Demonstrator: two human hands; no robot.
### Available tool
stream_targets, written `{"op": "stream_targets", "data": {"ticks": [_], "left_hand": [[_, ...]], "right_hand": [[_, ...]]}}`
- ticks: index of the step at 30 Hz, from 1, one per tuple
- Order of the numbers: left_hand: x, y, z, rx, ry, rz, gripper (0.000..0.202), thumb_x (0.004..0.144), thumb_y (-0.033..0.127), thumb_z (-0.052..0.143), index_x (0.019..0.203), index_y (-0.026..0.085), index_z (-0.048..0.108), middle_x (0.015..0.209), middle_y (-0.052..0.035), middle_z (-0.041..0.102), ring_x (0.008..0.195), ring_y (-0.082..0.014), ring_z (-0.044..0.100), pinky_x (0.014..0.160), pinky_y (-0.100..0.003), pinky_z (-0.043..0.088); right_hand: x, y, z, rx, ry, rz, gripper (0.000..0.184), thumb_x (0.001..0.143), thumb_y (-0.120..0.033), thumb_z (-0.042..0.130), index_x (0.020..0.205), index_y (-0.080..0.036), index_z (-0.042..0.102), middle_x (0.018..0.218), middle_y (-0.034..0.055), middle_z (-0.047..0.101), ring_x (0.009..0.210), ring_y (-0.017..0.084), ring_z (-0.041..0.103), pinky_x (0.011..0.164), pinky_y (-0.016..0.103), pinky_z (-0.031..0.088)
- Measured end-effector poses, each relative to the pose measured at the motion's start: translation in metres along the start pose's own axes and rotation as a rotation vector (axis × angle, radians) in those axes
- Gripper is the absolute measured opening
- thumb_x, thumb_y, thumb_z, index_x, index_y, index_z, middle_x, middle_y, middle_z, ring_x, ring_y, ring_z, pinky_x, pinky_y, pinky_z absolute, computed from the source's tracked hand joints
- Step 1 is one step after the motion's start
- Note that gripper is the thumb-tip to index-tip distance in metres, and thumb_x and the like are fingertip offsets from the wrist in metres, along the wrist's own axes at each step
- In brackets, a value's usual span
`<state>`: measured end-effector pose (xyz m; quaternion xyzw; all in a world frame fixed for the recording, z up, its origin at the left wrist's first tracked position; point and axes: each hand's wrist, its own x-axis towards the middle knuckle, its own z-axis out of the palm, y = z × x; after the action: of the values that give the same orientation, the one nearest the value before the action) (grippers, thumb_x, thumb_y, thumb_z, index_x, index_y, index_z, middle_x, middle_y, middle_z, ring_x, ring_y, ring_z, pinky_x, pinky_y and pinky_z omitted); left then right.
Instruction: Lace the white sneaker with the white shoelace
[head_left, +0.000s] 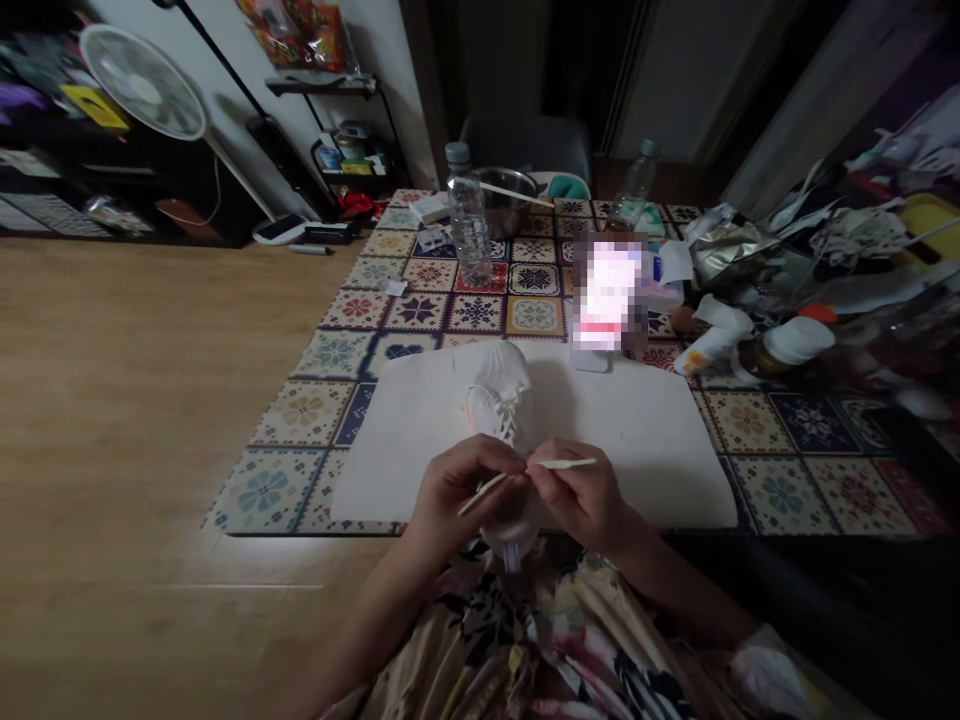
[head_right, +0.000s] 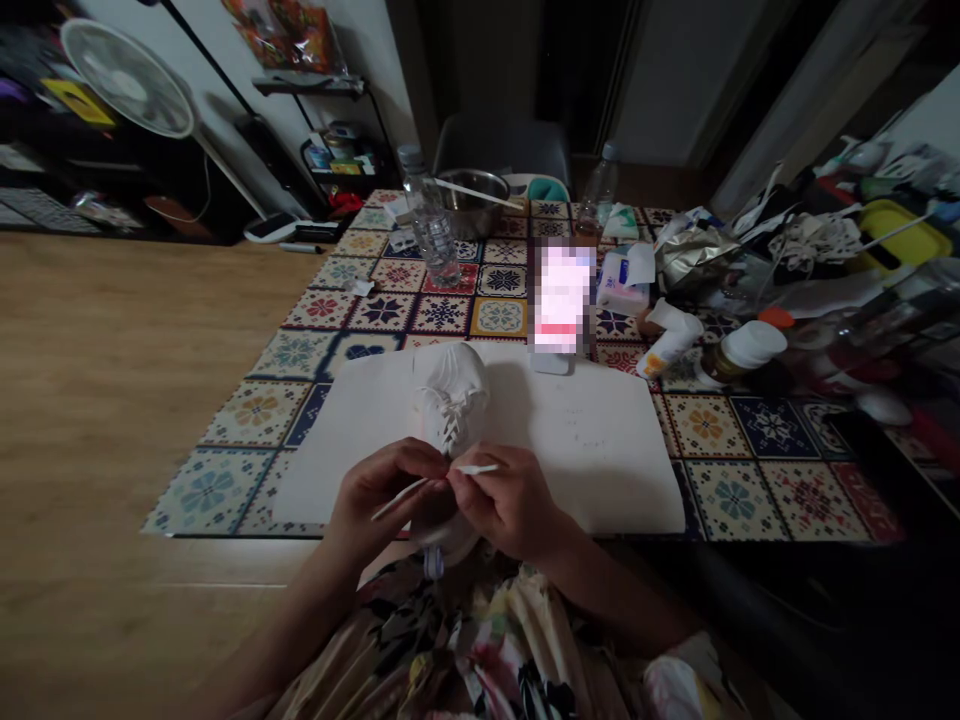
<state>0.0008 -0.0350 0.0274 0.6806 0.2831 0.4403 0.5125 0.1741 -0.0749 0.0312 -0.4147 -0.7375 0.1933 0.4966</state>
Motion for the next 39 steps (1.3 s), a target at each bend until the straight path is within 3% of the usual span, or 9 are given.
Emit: {"op": "stream_targets", "data": {"ticks": [5,9,13,25,30,33,35,37,39], "left_hand": [[-0.006,0.005,0.000,0.036,-0.043,-0.005,0.010,0.086,0.028,0.069,0.081,0.019,0.071,0.078,-0.0054,0.072,0.073,-0.0158,0.067,0.067,-0.027,0.053],[-0.005,0.004,-0.005,0.127,0.008,0.131,0.007,0.087,0.024,0.069,0.090,0.021,0.075,0.078,-0.0051,0.074,0.071,-0.0159,0.066,0.066,-0.027,0.054],[-0.003,0.003,-0.007,0.175,0.049,0.197,0.010,0.088,0.021,0.067,0.082,0.022,0.074,0.078,-0.0041,0.072,0.073,-0.0149,0.065,0.068,-0.025,0.053],[-0.004,-0.001,-0.004,-0.204,0.234,-0.292,0.014,0.071,0.029,0.082,0.073,0.016,0.075,0.070,-0.0024,0.073,0.060,-0.0107,0.062,0.057,-0.018,0.050],[0.011,-0.012,-0.011,-0.494,0.392,-0.368,0.023,0.066,0.027,0.085,0.064,0.014,0.066,0.065,-0.0023,0.073,0.057,-0.0098,0.063,0.055,-0.017,0.050],[0.022,-0.019,-0.022,-0.812,0.541,-0.434,0.024,0.074,0.024,0.079,0.066,0.015,0.058,0.075,-0.0029,0.074,0.072,-0.0137,0.070,0.066,-0.022,0.057],[0.026,-0.024,-0.032,-0.957,0.618,-0.495,0.019,0.082,0.015,0.069,0.069,0.015,0.056,0.062,0.0021,0.066,0.065,-0.0098,0.067,0.061,-0.018,0.056],[0.026,-0.031,-0.042,-1.058,0.643,-0.470,0.019,0.086,0.007,0.061,0.070,0.015,0.054,0.051,0.0080,0.051,0.045,-0.0036,0.053,0.051,-0.013,0.049],[0.023,-0.038,-0.049,-1.043,0.664,-0.402,0.021,0.086,0.006,0.060,0.069,0.015,0.051,0.047,0.0103,0.042,0.036,-0.0017,0.040,0.040,-0.011,0.038]], "right_hand": [[-0.003,-0.002,0.004,0.084,0.228,0.203,0.021,0.091,-0.026,0.058,0.071,-0.022,0.055,0.059,-0.0037,0.054,0.050,0.010,0.049,0.049,0.023,0.041],[0.000,-0.002,0.002,0.114,0.073,0.129,0.009,0.092,-0.022,0.055,0.097,-0.022,0.063,0.082,0.0021,0.067,0.072,0.014,0.062,0.064,0.025,0.051],[0.004,-0.001,0.000,0.126,-0.036,0.015,0.013,0.088,-0.015,0.053,0.095,-0.021,0.063,0.088,0.0048,0.064,0.084,0.017,0.063,0.076,0.030,0.053],[0.006,0.005,0.009,-0.311,0.073,-0.324,0.014,0.093,-0.016,0.054,0.101,-0.026,0.060,0.090,0.0027,0.066,0.073,0.016,0.057,0.066,0.031,0.047],[0.008,0.009,0.008,0.203,0.153,-0.058,0.004,0.094,-0.027,0.057,0.091,-0.029,0.060,0.100,0.0031,0.067,0.100,0.021,0.061,0.086,0.039,0.050],[0.007,0.019,0.004,0.578,0.283,0.189,0.019,0.089,-0.043,0.063,0.082,-0.028,0.054,0.085,0.0011,0.067,0.102,0.023,0.063,0.094,0.045,0.049],[0.006,0.026,-0.003,0.790,0.351,0.340,0.026,0.086,-0.047,0.067,0.079,-0.028,0.050,0.064,-0.0038,0.056,0.077,0.019,0.063,0.089,0.043,0.052],[0.003,0.032,-0.012,0.926,0.383,0.434,0.025,0.084,-0.043,0.070,0.078,-0.029,0.050,0.055,-0.0078,0.039,0.052,0.013,0.046,0.071,0.033,0.053],[-0.001,0.037,-0.019,0.970,0.393,0.465,0.022,0.085,-0.039,0.069,0.079,-0.029,0.051,0.054,-0.0087,0.028,0.045,0.011,0.030,0.052,0.025,0.043]]}}
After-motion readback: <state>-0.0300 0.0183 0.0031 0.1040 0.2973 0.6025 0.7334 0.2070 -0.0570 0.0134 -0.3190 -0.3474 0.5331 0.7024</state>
